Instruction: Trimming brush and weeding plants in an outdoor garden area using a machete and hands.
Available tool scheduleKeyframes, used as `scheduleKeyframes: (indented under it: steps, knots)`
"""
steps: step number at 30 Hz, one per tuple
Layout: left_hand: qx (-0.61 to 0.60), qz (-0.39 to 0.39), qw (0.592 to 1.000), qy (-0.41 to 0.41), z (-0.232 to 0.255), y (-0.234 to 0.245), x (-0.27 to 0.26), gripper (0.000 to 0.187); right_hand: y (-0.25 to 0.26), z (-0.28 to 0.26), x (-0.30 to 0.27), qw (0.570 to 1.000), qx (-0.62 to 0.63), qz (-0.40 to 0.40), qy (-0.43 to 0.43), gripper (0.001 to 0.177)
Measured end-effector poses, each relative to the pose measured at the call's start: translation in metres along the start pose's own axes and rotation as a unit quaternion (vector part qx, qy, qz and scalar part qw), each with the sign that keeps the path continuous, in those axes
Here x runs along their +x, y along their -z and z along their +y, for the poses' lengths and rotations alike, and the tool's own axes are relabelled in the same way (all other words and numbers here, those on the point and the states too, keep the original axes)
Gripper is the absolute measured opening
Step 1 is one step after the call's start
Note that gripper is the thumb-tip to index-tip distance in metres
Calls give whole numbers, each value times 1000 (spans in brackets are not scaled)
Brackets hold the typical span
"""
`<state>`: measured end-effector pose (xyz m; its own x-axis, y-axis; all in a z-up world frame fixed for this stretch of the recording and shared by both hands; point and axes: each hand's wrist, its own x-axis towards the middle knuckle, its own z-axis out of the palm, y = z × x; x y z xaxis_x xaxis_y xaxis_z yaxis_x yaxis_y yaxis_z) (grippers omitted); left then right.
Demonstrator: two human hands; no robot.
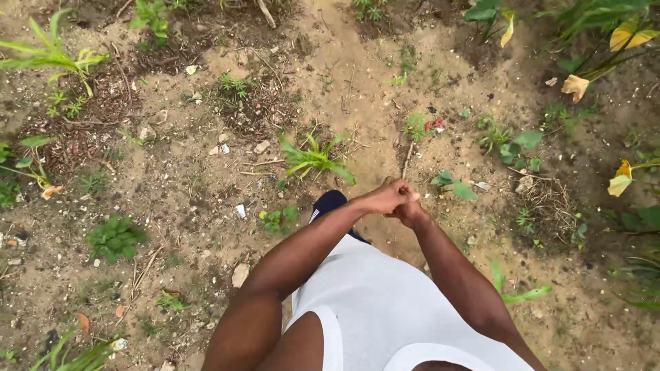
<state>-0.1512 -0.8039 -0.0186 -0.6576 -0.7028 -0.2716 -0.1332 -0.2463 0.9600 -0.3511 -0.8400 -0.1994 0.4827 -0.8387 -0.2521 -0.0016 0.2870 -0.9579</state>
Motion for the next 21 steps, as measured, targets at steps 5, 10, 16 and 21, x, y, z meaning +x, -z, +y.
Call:
scheduleKeyframes:
  steps: [5,10,16,21]
  knots:
    - [-85,27,993,74,2,102,127,57,80,-23,128,982,79,20,-170,35]
    - [-122,18,987,106,44,206,226,60,136,-53,245,971,119,43,-203,25]
    - [-111,14,990,84,107,335,322,66,202,-118,400,973,142,66,-168,18]
    - [-38,65,997,3,138,440,381,64,254,-126,547,972,223,-39,-67,43]
